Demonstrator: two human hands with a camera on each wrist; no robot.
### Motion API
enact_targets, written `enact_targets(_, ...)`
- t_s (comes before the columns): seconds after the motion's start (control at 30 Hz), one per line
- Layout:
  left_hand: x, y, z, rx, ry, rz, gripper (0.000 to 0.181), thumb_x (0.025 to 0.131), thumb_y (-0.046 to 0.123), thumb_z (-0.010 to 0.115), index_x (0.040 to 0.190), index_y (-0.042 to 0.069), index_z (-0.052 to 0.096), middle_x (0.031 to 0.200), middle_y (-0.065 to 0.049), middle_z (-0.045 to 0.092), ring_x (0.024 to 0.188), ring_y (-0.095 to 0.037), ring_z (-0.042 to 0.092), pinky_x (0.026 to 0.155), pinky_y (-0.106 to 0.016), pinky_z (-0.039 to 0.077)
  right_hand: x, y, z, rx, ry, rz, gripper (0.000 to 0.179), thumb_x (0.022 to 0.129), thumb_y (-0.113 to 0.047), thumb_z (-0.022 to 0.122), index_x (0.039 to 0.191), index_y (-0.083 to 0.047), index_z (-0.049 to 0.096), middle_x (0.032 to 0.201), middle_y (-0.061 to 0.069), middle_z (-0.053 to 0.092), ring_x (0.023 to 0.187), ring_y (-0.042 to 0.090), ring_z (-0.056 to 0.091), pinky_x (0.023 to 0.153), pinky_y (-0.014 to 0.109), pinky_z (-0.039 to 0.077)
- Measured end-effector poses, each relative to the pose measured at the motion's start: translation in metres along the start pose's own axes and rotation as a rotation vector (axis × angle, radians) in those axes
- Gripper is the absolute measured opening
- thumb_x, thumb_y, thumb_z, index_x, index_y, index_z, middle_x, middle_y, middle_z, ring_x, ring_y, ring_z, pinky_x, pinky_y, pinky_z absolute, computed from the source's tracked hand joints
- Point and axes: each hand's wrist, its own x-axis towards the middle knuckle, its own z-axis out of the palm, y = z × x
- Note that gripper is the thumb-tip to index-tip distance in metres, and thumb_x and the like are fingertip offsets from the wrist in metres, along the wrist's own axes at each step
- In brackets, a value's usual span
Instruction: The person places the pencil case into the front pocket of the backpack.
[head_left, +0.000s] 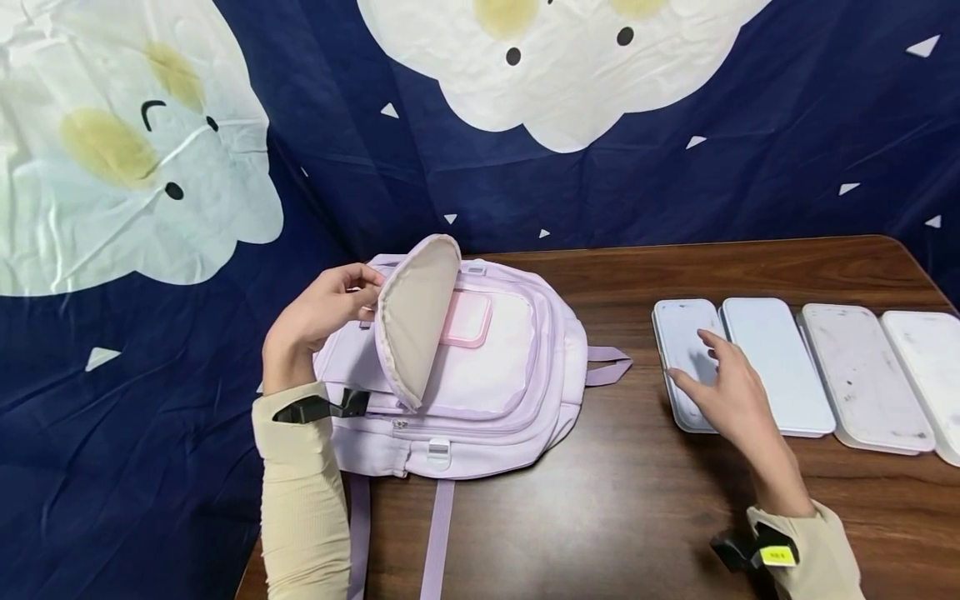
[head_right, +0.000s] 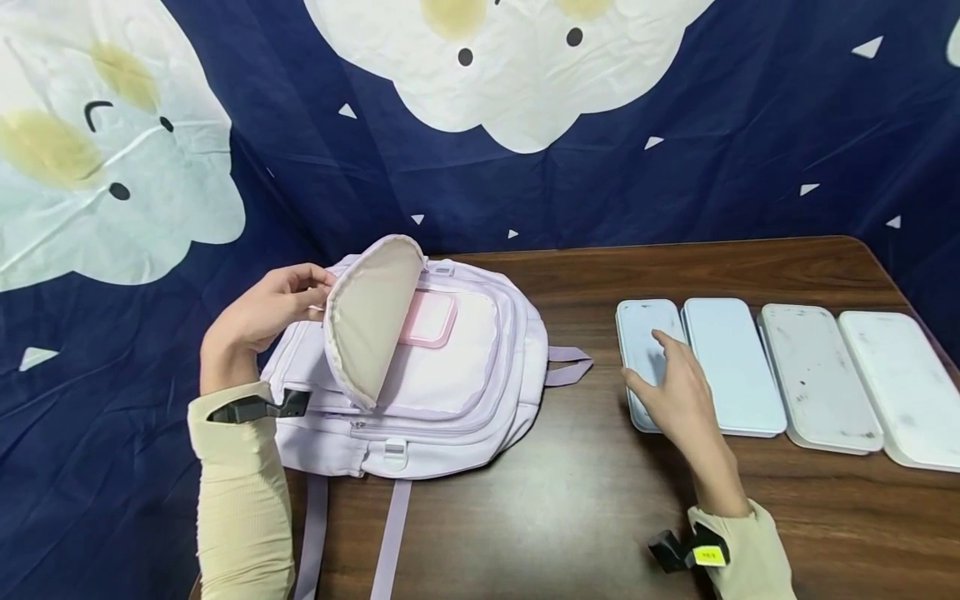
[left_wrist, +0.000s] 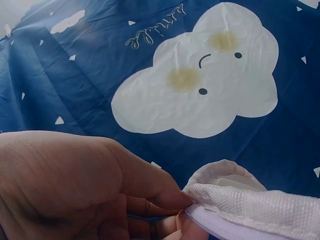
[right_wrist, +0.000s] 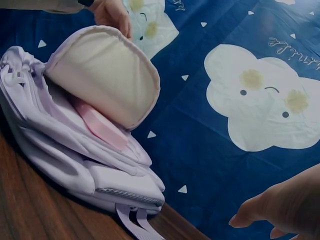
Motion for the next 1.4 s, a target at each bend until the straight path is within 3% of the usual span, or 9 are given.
enact_targets(0.6, -0.003, -0.004, 0.0, 0.007, -0.001, 0.003, 0.023, 0.095, 0.003, 0.046, 0.113, -0.01, 0.051, 0.088, -0.001, 0.059, 0.077, -0.006, 0.06, 0.07, -0.021, 0.054, -0.018, 0.018, 0.006, -0.111, -0.044, 0.075, 0.078, 0.084, -0.026, 0.071, 0.138, 0.013, 0.031, 0.132, 0.042, 0.035, 0.12, 0.057, 0.034, 0.097, 0.066, 0.031)
enact_targets(1.1, -0.002, -0.001, -0.001, -0.005, -0.011, -0.001, 0.023, 0.095, 0.004, 0.046, 0.113, -0.01, 0.051, 0.088, 0.001, 0.059, 0.076, -0.006, 0.059, 0.07, -0.021, 0.054, -0.028, 0.024, 0.014, -0.12, -0.045, 0.134, 0.081, 0.083, -0.028, 0.071, 0.138, 0.015, 0.03, 0.131, 0.046, 0.029, 0.12, 0.059, 0.029, 0.095, 0.067, 0.03)
enact_targets(1.4, 0.0, 0.0, -0.001, -0.002, -0.016, 0.001, 0.023, 0.096, 0.005, 0.046, 0.113, -0.01, 0.051, 0.088, 0.001, 0.059, 0.078, -0.007, 0.06, 0.071, -0.023, 0.054, -0.045, 0.023, 0.033, -0.171, 0.088, 0.066, 0.083, 0.076, -0.033, 0.078, 0.13, 0.01, 0.033, 0.113, 0.047, 0.035, 0.1, 0.06, 0.037, 0.078, 0.065, 0.035)
